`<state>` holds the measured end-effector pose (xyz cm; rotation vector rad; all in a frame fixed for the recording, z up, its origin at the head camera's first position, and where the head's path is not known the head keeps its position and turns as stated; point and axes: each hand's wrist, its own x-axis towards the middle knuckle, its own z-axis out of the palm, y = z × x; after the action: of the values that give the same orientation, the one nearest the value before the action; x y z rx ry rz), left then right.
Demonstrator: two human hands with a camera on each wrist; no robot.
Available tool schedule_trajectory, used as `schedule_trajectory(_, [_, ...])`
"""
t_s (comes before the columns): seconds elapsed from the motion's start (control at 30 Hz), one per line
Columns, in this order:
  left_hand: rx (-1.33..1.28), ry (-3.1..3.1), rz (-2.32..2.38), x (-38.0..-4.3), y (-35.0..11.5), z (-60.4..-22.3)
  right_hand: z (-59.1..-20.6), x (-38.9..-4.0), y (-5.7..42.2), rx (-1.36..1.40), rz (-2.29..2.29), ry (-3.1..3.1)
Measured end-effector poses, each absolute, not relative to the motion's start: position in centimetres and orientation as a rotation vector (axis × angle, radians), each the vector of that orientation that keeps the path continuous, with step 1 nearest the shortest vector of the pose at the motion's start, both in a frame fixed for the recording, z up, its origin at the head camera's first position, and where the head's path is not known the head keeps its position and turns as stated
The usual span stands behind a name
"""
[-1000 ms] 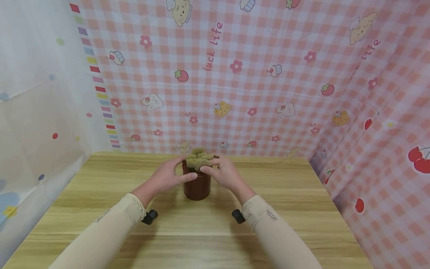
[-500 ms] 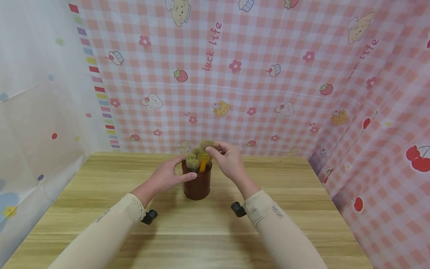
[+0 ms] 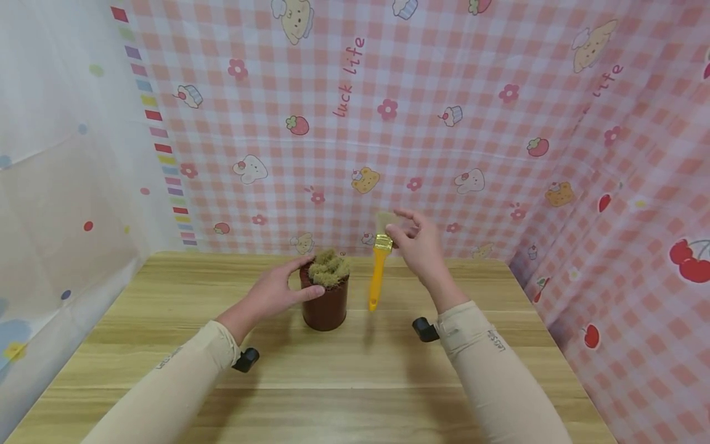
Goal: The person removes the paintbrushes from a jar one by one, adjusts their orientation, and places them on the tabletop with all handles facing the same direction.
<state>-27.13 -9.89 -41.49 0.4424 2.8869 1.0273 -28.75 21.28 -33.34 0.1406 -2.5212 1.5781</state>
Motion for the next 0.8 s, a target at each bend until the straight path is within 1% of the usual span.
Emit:
schedule_trajectory(0.17, [0.453, 2.889, 1.028, -27.2, -10.0, -41.6, -37.5, -29.5, 23.0, 0.033, 1.551, -2.758])
schedule_trajectory(0.37, [0.453, 2.883, 1.037, -27.2, -10.0, -41.6, -42.1, -30.0, 22.8, 0.005, 1.625, -2.86])
schedule_trajectory(0.53, [0.44, 2.884, 1.037, -27.1, -9.9, -41.5, -43.9, -30.4, 22.1, -0.038, 1.662, -2.856])
schedule_trajectory(0.8, [0.436, 2.88, 1.05, -27.0, -9.8, -41.7, -45.3, -30.6, 21.1, -0.05, 1.709, -2.881])
